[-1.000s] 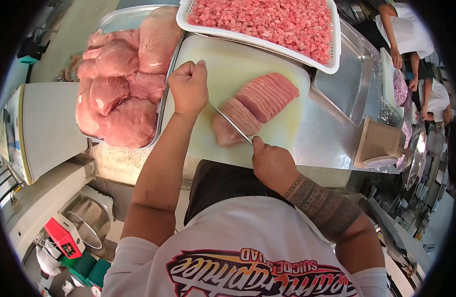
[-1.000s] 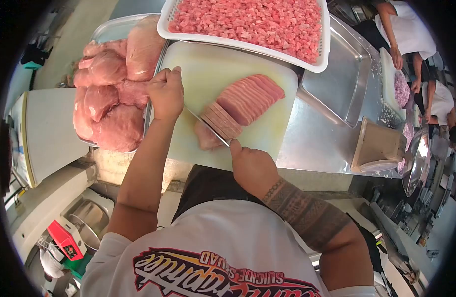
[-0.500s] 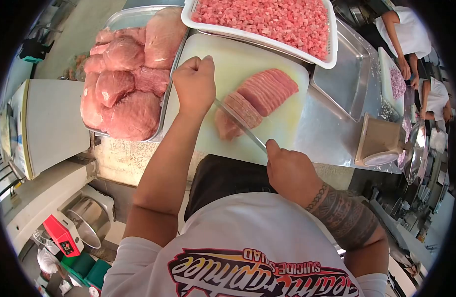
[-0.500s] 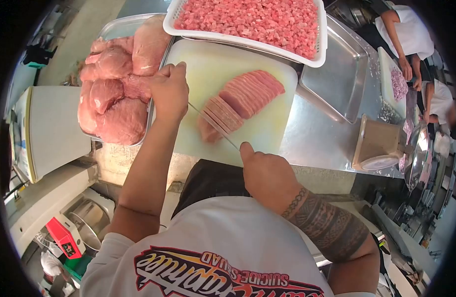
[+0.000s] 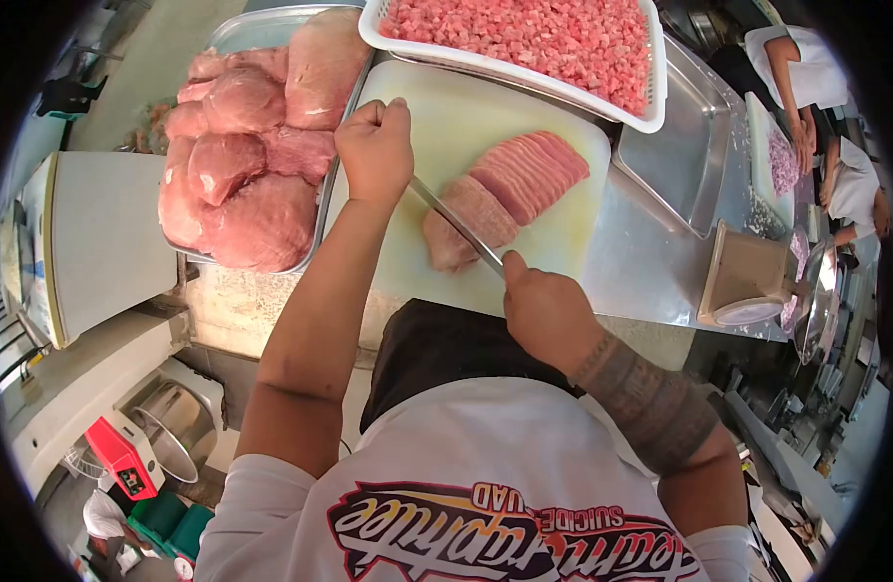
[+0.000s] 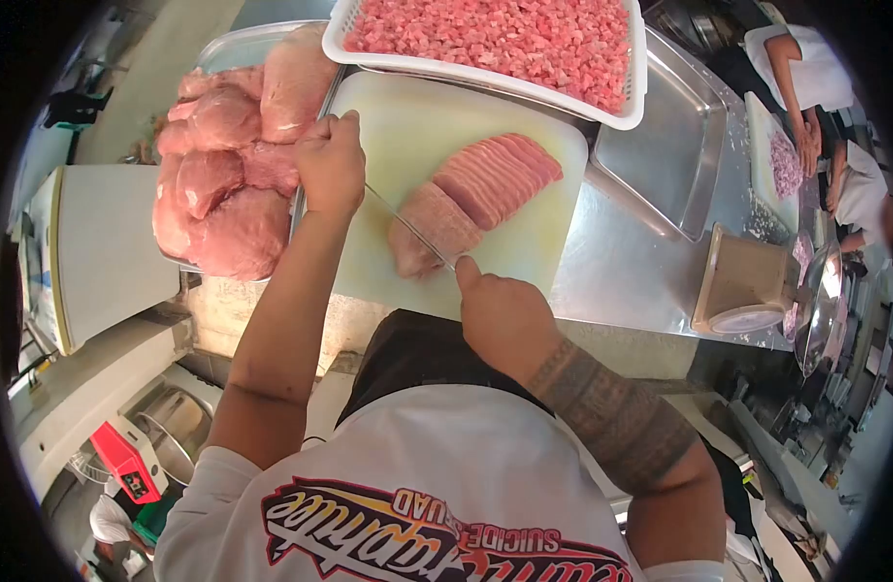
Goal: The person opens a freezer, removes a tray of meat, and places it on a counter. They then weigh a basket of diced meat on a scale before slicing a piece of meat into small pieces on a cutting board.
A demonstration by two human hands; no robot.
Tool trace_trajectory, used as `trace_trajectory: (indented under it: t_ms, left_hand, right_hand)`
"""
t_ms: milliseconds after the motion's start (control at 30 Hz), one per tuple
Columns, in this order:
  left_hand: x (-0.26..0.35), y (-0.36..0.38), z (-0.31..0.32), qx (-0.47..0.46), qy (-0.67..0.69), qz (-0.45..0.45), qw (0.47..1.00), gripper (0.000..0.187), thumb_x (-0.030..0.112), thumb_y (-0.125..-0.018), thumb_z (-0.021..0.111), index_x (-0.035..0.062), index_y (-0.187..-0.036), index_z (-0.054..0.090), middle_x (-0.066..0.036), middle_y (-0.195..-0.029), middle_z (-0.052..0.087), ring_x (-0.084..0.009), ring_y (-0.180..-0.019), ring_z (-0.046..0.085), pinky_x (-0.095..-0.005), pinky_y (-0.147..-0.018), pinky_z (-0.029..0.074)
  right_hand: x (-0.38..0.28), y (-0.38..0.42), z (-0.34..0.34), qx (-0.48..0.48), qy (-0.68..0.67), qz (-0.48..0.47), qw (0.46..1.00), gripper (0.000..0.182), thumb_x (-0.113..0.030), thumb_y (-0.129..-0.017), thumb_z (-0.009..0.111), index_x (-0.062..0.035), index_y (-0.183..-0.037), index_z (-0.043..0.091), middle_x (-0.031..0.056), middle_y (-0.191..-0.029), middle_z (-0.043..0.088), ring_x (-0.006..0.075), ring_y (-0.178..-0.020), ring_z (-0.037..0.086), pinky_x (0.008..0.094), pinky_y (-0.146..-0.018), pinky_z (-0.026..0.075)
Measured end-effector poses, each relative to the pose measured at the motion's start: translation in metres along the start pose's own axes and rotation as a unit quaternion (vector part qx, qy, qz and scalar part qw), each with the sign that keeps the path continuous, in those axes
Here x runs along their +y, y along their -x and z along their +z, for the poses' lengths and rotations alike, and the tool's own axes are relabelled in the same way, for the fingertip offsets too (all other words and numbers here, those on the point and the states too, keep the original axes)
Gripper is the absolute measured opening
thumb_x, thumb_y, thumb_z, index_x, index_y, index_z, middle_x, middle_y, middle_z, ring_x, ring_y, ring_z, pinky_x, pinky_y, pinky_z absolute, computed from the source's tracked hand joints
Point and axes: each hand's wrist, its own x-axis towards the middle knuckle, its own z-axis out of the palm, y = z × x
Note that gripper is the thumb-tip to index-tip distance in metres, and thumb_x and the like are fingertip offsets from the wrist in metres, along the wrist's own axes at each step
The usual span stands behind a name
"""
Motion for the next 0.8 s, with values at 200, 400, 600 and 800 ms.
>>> trace_trajectory:
  t_ms: [200, 400, 600, 800]
  left_hand:
    - [0.047, 0.028, 0.003, 0.013, 0.008, -0.018, 1.0, 0.045, 0.011, -0.095, 0.067, 0.0045, -0.059, 0.042, 0.004, -0.058, 0.04, -0.0056, -0.059, 0.034, -0.0303, -0.051, 0.031]
    - [0.019, 0.025, -0.005, 0.007, -0.02, -0.032, 0.999, 0.044, 0.01, -0.098, 0.066, 0.0086, -0.061, 0.042, 0.004, -0.056, 0.043, -0.0045, -0.049, 0.035, -0.0278, -0.045, 0.028]
    - [-0.013, 0.018, -0.019, -0.004, -0.002, 0.023, 1.0, 0.044, 0.011, -0.1, 0.066, 0.0111, -0.062, 0.043, 0.005, -0.055, 0.045, -0.0035, -0.049, 0.038, -0.0265, -0.045, 0.028]
    - [0.004, 0.007, -0.006, -0.005, -0.021, 0.007, 1.0, 0.044, 0.011, -0.095, 0.068, 0.0034, -0.059, 0.043, 0.004, -0.058, 0.042, -0.0061, -0.059, 0.036, -0.0305, -0.051, 0.032]
  right_hand:
    - [-0.013, 0.041, -0.041, -0.035, -0.044, 0.009, 0.998, 0.016, -0.006, -0.092, 0.06, -0.0007, -0.103, 0.05, 0.0205, -0.072, 0.068, 0.0398, -0.065, 0.07, 0.05, -0.06, 0.056]
    - [-0.012, 0.029, -0.025, -0.039, -0.023, 0.007, 0.999, 0.016, -0.005, -0.09, 0.059, -0.0016, -0.104, 0.052, 0.016, -0.071, 0.068, 0.0339, -0.063, 0.072, 0.0452, -0.057, 0.057]
    - [-0.011, 0.006, 0.039, 0.021, -0.011, -0.002, 1.0, 0.018, -0.006, -0.089, 0.06, -0.0028, -0.104, 0.052, 0.0161, -0.072, 0.069, 0.0332, -0.063, 0.072, 0.045, -0.057, 0.057]
    - [-0.011, 0.007, 0.006, 0.007, -0.028, 0.007, 1.0, 0.02, -0.006, -0.089, 0.062, -0.0022, -0.105, 0.051, 0.017, -0.073, 0.069, 0.0354, -0.066, 0.072, 0.047, -0.058, 0.057]
